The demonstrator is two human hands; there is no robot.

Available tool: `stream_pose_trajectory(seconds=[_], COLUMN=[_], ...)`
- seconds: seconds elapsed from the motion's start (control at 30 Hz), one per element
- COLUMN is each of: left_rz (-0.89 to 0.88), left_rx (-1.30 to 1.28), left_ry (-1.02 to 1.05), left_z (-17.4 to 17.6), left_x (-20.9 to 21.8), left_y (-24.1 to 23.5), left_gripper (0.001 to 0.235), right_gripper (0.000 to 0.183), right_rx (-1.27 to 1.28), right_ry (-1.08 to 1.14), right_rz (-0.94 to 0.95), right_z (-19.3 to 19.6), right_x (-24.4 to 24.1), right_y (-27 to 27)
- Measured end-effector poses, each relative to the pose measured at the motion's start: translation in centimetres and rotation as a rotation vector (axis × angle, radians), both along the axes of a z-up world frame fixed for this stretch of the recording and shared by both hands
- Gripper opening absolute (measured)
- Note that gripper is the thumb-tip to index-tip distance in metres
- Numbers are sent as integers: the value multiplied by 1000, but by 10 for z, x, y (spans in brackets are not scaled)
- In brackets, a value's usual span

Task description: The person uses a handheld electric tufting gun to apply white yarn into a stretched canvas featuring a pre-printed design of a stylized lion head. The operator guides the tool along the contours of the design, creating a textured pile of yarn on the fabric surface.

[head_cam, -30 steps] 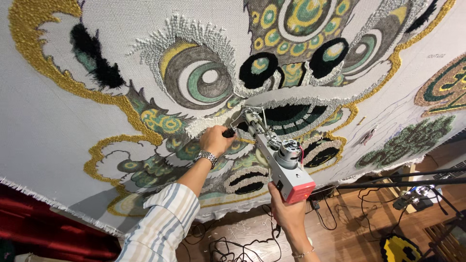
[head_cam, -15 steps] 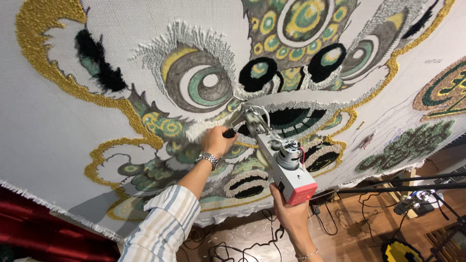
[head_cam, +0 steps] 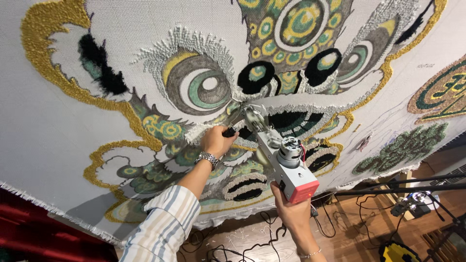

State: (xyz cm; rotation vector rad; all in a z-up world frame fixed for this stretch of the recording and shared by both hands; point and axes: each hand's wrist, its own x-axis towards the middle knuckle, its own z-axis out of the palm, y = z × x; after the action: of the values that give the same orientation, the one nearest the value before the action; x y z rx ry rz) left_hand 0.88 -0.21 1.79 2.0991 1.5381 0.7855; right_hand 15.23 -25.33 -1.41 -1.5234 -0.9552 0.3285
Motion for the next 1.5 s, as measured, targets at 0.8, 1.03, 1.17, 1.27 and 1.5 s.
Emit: stream_pose_trajectory(seconds=[0.8,1.03,1.17,1.27,1.5], left_rz=[-551,-639,-599,-569,-498], left_rx=[-614,-477,-481,-534,-597], left_ry=[-691,-647,-608,-619,-578], left_z=[-102,-66,-73,-86,-122], left_x=[115,110,105,99,87], left_y=[-29,-51,-52,-52,-47], left_gripper=[43,30,31,30,23], right_gripper=[52,54,55,53,45], right_rx=[-52,111,37,29,2], right_ry=[689,698,764,754,784], right_rz=[227,273,296,290,251], right_z=[49,31,24,20,9], right_x=[83,96,95,87,72], right_y=[-70,-85,-87,-84,-75])
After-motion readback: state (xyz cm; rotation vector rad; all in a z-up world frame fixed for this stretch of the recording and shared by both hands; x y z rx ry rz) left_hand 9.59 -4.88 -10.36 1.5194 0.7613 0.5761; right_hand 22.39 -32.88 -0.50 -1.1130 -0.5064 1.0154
